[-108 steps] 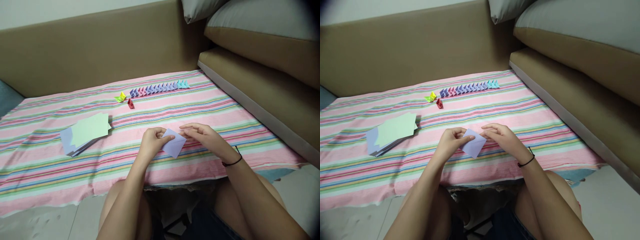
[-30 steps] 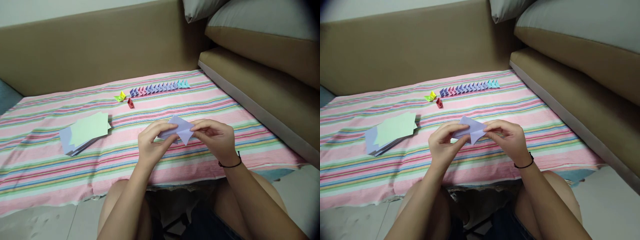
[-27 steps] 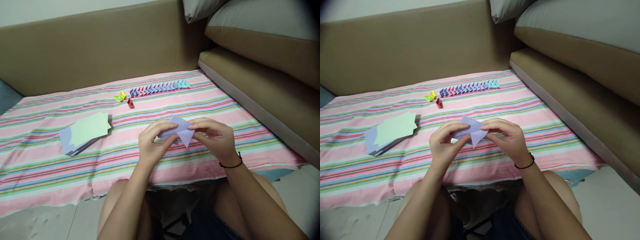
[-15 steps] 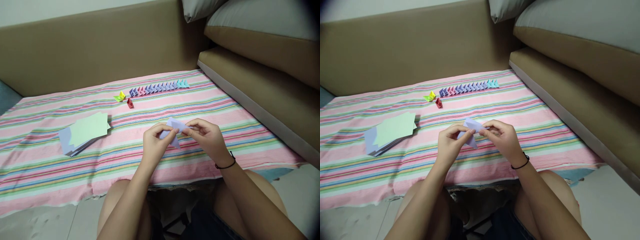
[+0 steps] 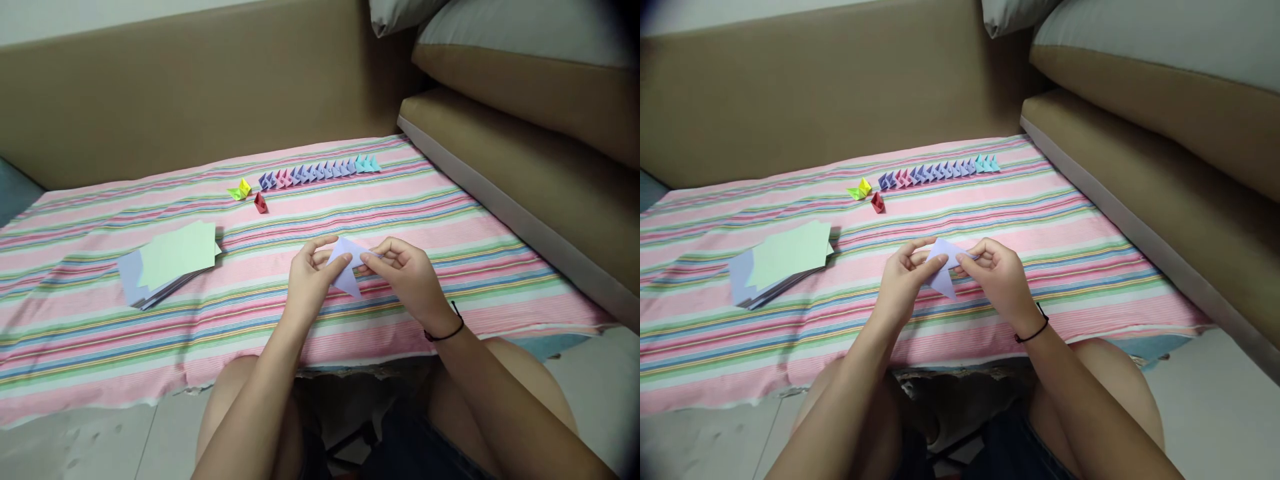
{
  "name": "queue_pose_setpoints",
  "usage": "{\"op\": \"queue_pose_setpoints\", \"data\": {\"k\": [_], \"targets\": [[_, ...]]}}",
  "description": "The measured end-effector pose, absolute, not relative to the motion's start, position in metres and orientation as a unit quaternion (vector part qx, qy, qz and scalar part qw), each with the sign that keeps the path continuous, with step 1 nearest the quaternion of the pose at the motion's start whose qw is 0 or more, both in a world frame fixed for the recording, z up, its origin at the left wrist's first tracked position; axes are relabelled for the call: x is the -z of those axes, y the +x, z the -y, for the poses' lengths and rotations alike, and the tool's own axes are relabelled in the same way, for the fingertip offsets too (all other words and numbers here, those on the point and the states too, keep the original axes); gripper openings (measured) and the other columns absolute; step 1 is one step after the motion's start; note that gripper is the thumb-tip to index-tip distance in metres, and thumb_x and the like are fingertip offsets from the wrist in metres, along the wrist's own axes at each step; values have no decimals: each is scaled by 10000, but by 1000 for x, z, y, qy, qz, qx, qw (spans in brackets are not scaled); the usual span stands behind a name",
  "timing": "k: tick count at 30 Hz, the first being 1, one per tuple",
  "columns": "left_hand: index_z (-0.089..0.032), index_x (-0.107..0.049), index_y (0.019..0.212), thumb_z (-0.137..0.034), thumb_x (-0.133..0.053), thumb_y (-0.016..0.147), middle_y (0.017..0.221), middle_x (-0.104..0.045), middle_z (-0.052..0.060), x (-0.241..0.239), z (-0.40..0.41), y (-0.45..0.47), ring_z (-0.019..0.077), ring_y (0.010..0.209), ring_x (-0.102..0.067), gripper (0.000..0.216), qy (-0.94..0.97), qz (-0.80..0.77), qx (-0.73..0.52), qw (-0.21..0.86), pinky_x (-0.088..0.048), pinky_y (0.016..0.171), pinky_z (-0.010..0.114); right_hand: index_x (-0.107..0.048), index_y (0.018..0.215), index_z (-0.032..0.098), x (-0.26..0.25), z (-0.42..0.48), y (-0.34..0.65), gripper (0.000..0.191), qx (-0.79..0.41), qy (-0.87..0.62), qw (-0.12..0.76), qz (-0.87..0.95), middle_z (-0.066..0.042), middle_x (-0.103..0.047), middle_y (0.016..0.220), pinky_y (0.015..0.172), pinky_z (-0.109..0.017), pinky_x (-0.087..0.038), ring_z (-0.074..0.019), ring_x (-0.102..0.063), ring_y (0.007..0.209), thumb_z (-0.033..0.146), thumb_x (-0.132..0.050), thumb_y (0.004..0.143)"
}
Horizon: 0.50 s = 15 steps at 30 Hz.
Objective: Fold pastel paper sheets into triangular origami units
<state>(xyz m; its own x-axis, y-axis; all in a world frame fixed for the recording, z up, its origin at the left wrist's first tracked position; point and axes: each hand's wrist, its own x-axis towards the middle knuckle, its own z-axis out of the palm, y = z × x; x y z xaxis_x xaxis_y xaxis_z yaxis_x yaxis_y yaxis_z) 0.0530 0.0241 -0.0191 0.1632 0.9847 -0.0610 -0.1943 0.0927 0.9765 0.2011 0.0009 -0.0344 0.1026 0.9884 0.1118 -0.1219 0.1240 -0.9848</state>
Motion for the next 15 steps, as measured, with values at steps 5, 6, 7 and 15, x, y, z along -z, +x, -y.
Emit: {"op": "queue_pose_setpoints", "data": {"k": [5, 6, 7, 15], "targets": [[-112, -674, 863, -299, -741, 663, 738, -699, 46, 19, -23, 53, 114, 592, -595, 282, 506, -432, -459, 589, -438, 518, 194, -563, 695, 176, 34, 1, 199, 171, -465, -468, 583, 473, -4, -682, 645, 623, -223, -560, -136, -680, 657, 263, -700, 749], [-114, -679, 828, -300, -735, 670, 705, -690, 36, 20, -23, 53, 104, 568, -578, 250, 507, -437, -458, 585, -426, 504, 191, -561, 695, 176, 34, 1, 199, 173, -466, -467, 584, 473, -5, -681, 644, 622, -224, -561, -140, -683, 662, 264, -699, 750], [-116, -681, 806, -302, -732, 674, 678, -680, 27, 20, -22, 53, 98, 550, -565, 233, 506, -441, -459, 583, -419, 496, 191, -559, 695, 176, 34, 1, 199, 175, -467, -466, 584, 473, -5, -680, 641, 621, -226, -561, -143, -685, 665, 266, -698, 751], [-125, -683, 763, -303, -742, 664, 608, -663, 7, 25, -25, 52, 92, 516, -543, 212, 496, -434, -463, 592, -411, 510, 203, -531, 698, 186, 35, 0, 197, 200, -459, -464, 595, 469, 4, -665, 636, 604, -238, -558, -142, -678, 628, 270, -708, 738]]}}
